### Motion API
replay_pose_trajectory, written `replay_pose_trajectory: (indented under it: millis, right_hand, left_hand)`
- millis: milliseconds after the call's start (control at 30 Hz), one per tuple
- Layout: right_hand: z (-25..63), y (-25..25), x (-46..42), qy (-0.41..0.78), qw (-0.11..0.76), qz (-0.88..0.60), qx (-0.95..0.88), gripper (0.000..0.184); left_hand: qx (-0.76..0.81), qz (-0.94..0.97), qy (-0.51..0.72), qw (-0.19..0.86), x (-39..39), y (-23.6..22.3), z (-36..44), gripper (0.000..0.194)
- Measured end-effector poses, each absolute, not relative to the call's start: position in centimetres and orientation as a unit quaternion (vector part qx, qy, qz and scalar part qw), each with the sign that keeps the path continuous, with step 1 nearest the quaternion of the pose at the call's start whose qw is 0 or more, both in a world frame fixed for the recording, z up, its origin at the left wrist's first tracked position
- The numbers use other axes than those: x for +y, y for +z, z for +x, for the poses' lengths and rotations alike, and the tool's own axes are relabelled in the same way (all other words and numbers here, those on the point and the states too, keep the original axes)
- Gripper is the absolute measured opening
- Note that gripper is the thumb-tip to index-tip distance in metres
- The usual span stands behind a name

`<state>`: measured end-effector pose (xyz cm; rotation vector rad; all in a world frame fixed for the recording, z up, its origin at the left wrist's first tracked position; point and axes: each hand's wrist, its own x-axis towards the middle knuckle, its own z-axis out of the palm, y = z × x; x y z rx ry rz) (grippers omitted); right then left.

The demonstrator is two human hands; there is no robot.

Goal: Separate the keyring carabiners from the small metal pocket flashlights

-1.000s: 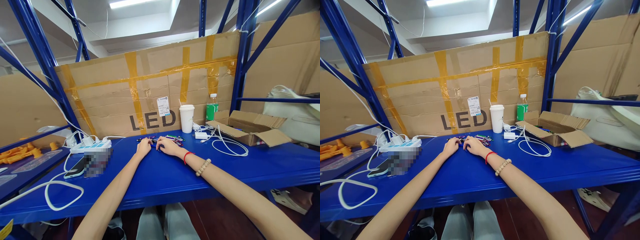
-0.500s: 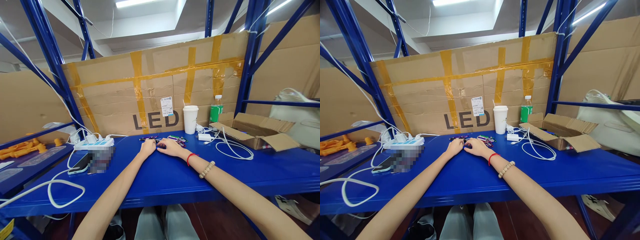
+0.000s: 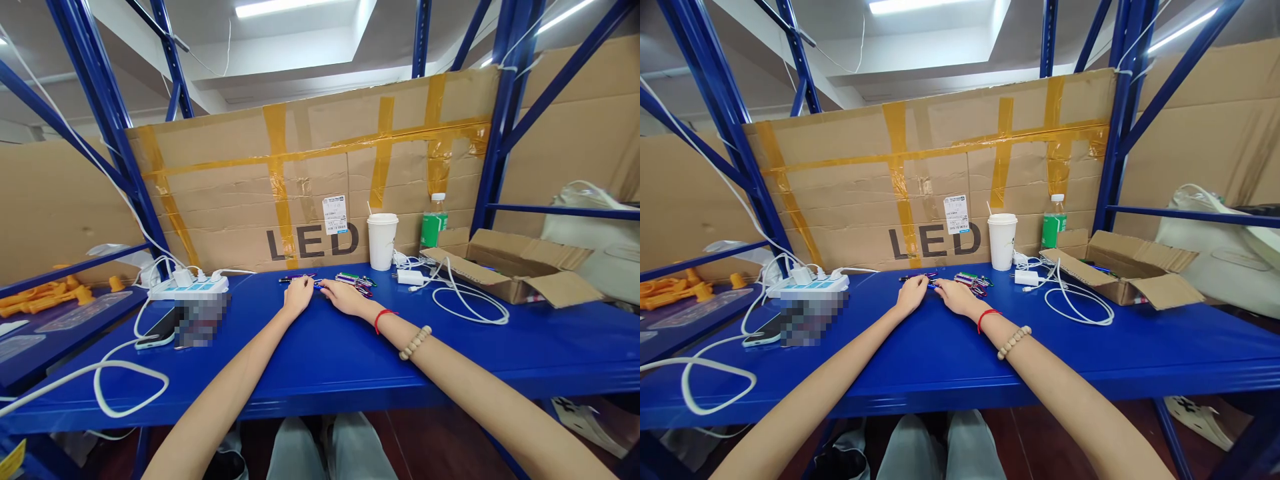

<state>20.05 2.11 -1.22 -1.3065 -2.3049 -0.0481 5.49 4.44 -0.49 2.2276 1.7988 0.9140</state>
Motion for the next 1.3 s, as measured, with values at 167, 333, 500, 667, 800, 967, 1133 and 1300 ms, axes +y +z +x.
replay_pose_trajectory:
  millis: [167,333,500,667,800,967,1133,1300]
  right_hand:
    - [20.1,-1.3,2.1,0.027,0.272,-0.443,-0.854,0.033]
    - [20.0,-1.1,2.1,0.062,0.293,-0.437,-0.848,0.035]
    - [20.0,-1.3,2.6,0.110,0.275,-0.442,-0.847,0.045]
    - [19.8,-1.2,2.2,0.067,0.298,-0.456,-0.836,0.038]
    - [19.9,-0.7,1.3,0.007,0.258,-0.515,-0.818,0.043]
    - [20.1,-0.2,0.9,-0.031,0.225,-0.546,-0.806,0.044]
    - [20.1,-0.4,1.3,-0.048,0.216,-0.549,-0.806,0.050]
    - [20.2,-0.5,1.3,-0.051,0.213,-0.554,-0.803,0.048]
  left_hand:
    - [0.577,0.760,0.289,0.077,4.9,-0.8,5.5,0.045]
    - [0.524,0.787,0.312,0.093,4.7,-0.8,5.5,0.043]
    - [0.487,0.785,0.367,0.106,4.9,-1.1,5.5,0.035]
    - [0.507,0.733,0.427,0.149,5.1,-1.2,5.3,0.031]
    - [0.463,0.670,0.530,0.238,5.6,-1.3,5.1,0.023]
    - [0.398,0.563,0.555,0.465,6.6,-1.4,5.3,0.016]
    - [0.390,0.538,0.509,0.547,6.8,-0.9,5.3,0.027]
    - [0.415,0.515,0.502,0.558,6.6,-0.5,5.2,0.030]
